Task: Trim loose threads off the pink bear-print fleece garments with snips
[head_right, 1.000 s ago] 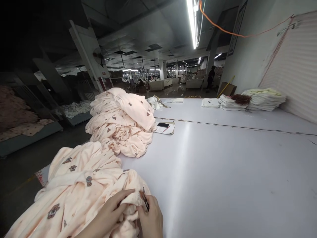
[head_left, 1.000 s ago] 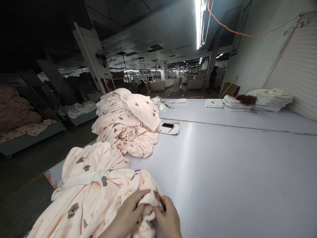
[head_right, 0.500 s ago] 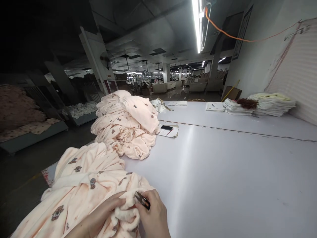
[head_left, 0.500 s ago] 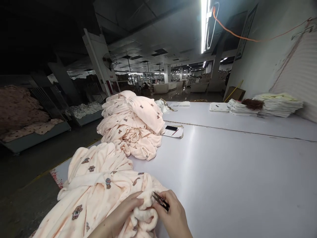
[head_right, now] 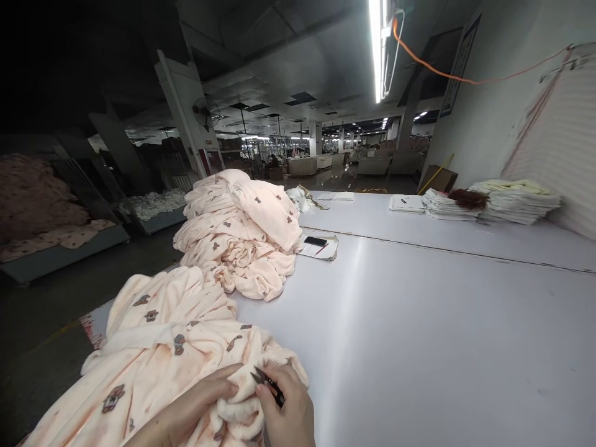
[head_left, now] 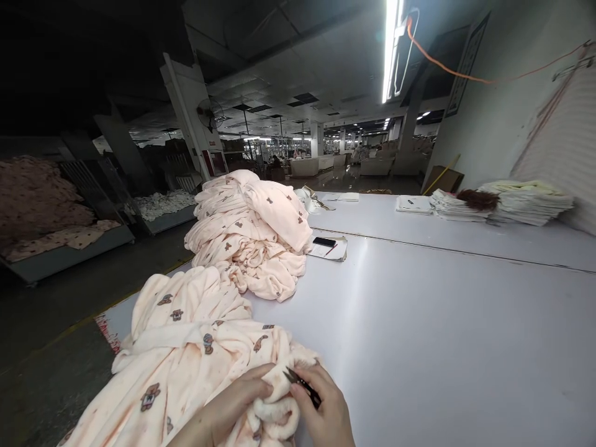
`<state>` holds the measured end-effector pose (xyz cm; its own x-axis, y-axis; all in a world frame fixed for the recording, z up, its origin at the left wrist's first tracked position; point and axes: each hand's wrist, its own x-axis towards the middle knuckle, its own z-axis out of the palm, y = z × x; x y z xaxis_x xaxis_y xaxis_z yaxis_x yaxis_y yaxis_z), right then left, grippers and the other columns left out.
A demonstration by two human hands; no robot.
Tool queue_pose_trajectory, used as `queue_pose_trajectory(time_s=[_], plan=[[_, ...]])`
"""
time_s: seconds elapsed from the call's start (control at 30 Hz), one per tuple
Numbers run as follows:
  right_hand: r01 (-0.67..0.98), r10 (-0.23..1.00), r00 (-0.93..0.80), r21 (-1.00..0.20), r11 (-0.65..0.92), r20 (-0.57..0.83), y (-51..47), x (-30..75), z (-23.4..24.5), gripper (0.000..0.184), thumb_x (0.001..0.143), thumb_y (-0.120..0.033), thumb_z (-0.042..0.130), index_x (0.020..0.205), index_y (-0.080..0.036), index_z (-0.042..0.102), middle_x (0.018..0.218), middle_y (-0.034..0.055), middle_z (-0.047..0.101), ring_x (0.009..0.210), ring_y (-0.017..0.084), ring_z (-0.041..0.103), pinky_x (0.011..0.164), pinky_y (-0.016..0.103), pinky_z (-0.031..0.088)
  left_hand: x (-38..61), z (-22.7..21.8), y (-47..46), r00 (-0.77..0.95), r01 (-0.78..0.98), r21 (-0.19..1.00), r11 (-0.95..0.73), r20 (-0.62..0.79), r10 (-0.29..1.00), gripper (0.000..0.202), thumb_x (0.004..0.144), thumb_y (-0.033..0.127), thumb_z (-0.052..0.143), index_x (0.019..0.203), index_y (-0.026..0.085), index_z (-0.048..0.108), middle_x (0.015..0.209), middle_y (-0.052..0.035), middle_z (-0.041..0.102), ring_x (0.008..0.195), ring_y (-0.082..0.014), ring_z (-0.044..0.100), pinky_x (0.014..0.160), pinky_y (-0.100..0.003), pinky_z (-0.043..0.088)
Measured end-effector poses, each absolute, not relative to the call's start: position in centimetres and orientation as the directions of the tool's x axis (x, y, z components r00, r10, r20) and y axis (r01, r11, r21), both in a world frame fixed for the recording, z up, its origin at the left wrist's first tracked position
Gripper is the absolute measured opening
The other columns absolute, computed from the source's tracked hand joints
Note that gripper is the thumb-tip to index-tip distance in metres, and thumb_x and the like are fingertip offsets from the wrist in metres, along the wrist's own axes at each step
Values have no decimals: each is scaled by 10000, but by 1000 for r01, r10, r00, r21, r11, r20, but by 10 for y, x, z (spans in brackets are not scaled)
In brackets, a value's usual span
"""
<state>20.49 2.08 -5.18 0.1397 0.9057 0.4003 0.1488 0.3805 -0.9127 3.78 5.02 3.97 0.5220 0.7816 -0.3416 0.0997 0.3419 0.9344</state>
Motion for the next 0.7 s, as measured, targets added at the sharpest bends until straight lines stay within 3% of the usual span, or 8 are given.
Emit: queue_pose_trajectory(time_s=[0.1, 0.2, 0.3, 0.4, 0.47, 0.57, 0.63, 0.7], plan=[[124, 912, 180, -928, 351, 369, 19, 203, -50, 156, 847, -278, 589, 922, -258, 725, 914, 31, 707, 871, 192, 657, 769, 239, 513, 38, 41, 49, 517, 88, 938, 336, -331, 789, 391, 676, 130, 506, 1031, 143, 671, 865, -42, 677, 898, -226, 592, 869, -327, 425], [50, 930, 216, -955, 293, 297, 20, 203, -52, 186, 863, -330, 564, 833, -238, 723, 796, 25, 689, 767, 184, 651, 703, 237, 515, 40, 43, 48, 499, 110, 921, 375, -377, 780, 372, 687, 140, 494, 1021, 141, 659, 758, -23, 655, 747, -191, 591, 717, -282, 442], [-30, 946, 239, -972, 232, 219, 24, 205, -56, 209, 852, -370, 575, 907, -211, 699, 852, 46, 696, 818, 203, 656, 744, 262, 522, 44, 43, 45, 448, 263, 916, 302, -393, 803, 259, 676, 177, 524, 892, 168, 666, 747, -15, 655, 689, -180, 571, 649, -256, 424], [-36, 957, 232, -982, 187, 174, 26, 209, -56, 298, 822, -365, 615, 1070, -202, 638, 963, 62, 689, 894, 218, 648, 794, 285, 516, 45, 39, 40, 294, 531, 846, -41, -138, 946, 99, 647, 189, 563, 707, 208, 640, 737, -14, 650, 778, -217, 568, 702, -265, 419], [9, 965, 165, -979, 203, 202, 23, 211, -53, 256, 825, -349, 611, 1036, -208, 647, 945, 55, 680, 886, 213, 642, 788, 282, 508, 43, 34, 37, 148, 619, 779, -104, 14, 989, 121, 666, 180, 522, 740, 236, 600, 662, 11, 609, 679, -201, 551, 653, -266, 413], [53, 957, 104, -962, 267, 271, 17, 211, -47, 174, 848, -326, 570, 920, -220, 688, 860, 39, 658, 817, 196, 640, 742, 263, 501, 42, 26, 33, 21, 363, 931, 42, -53, 998, 113, 720, 220, 484, 827, 253, 500, 605, 62, 551, 512, -148, 491, 547, -241, 393], [74, 938, 83, -941, 331, 337, 13, 206, -45, 199, 849, -306, 561, 975, -229, 694, 872, 42, 646, 805, 188, 641, 723, 253, 503, 42, 23, 31, 74, 81, 987, 137, -143, 987, 133, 717, 286, 547, 809, 245, 460, 633, 65, 569, 527, -140, 513, 535, -234, 404], [97, 911, 85, -913, 396, 404, 12, 198, -44, 231, 846, -292, 559, 1033, -236, 683, 898, 45, 639, 804, 180, 642, 717, 242, 504, 44, 24, 29, 142, -74, 976, 205, -193, 971, 220, 680, 309, 624, 805, 236, 460, 662, 54, 599, 544, -144, 541, 514, -231, 405]])
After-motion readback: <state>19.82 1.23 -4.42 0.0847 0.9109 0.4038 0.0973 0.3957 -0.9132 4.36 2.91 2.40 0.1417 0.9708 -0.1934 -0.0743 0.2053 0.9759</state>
